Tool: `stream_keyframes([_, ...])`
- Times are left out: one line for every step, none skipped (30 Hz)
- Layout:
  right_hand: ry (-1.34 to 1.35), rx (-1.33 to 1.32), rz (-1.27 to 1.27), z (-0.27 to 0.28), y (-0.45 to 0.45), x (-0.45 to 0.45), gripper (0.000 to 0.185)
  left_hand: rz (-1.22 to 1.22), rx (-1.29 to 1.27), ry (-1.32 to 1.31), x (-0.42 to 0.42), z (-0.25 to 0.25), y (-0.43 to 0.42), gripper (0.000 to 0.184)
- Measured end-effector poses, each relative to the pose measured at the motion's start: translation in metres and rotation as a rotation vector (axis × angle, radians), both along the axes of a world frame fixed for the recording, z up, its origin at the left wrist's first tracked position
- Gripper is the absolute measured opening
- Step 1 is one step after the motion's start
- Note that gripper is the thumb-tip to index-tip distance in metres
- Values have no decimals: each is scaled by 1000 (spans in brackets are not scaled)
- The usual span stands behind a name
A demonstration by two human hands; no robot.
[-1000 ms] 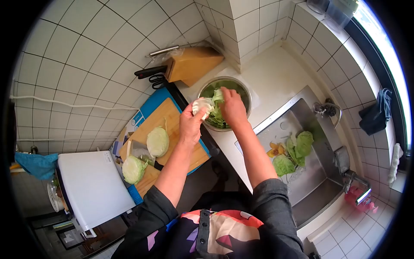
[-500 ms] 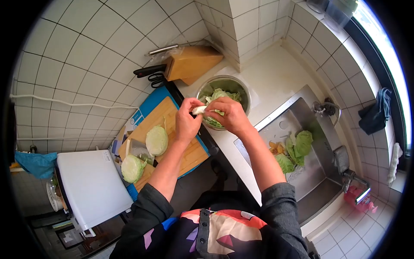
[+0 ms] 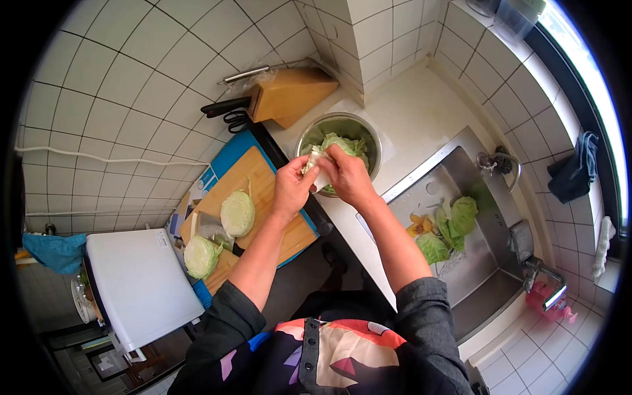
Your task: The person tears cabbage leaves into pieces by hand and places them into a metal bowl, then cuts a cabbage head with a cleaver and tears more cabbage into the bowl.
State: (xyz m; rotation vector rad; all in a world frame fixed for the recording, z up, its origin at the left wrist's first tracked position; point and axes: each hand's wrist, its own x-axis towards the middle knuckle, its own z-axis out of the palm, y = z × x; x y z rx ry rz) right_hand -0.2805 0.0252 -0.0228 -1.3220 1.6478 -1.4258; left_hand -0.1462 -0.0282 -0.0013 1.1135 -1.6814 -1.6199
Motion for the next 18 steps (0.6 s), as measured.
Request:
stream_keyframes([-58, -19, -2, -2, 0, 1, 15, 20, 139, 59, 0, 2, 1, 22])
stream_keyframes([-59, -19, -1, -7, 0, 3, 15, 21, 139, 59, 1, 1, 0, 22])
stream_keyframes([-258, -76, 14, -9, 0, 5, 15, 22, 260, 174, 2, 1, -1, 22])
stream_keyframes([-456, -133, 27, -12, 0, 7, 15, 22, 381, 290, 3, 0, -1, 23])
stream_keyframes([-457, -131, 26, -15, 0, 9, 15, 22, 383, 289, 2, -1, -1, 23])
stream_keyframes([-651, -197, -59, -12, -1, 13, 14, 24, 511, 335, 1, 0, -1, 23])
stream_keyframes([-845, -263, -144, -8, -2, 17, 14, 27, 638, 382, 1, 1, -1, 23])
stream_keyframes([-851, -251, -147, -4, -2, 19, 12, 25, 639, 358, -1, 0, 4, 22])
stream_keyframes([-851, -251, -147, -5, -4, 18, 12, 25, 639, 357, -4, 1, 6, 22])
stream_keyframes([-820, -240, -132, -6, -6, 17, 12, 66, 609, 367, -6, 2, 8, 22])
stream_keyframes([-789, -228, -116, -8, -8, 16, 12, 107, 580, 378, -7, 2, 9, 22])
stream_keyframes([-967, -211, -80, -8, -8, 16, 13, 74, 524, 334, -6, 2, 5, 26])
stream_keyframes([-966, -211, -80, -8, -6, 13, 13, 74, 524, 335, -5, 2, 3, 26])
stream_keyframes([-1029, -157, -89, -7, -2, 7, 12, 110, 571, 403, -4, 3, 0, 28])
stream_keyframes([-1091, -102, -97, -6, 1, 3, 13, 147, 617, 471, -4, 6, -4, 30])
stream_keyframes([-1087, -143, -100, -7, 2, 1, 14, 111, 632, 503, 0, 2, -9, 33])
stream_keyframes([-1134, -142, -93, -13, 5, -4, 14, 111, 631, 504, 0, 1, -11, 33])
stream_keyframes([-1154, -143, -103, -15, 7, -6, 14, 114, 612, 512, -1, 0, -13, 35])
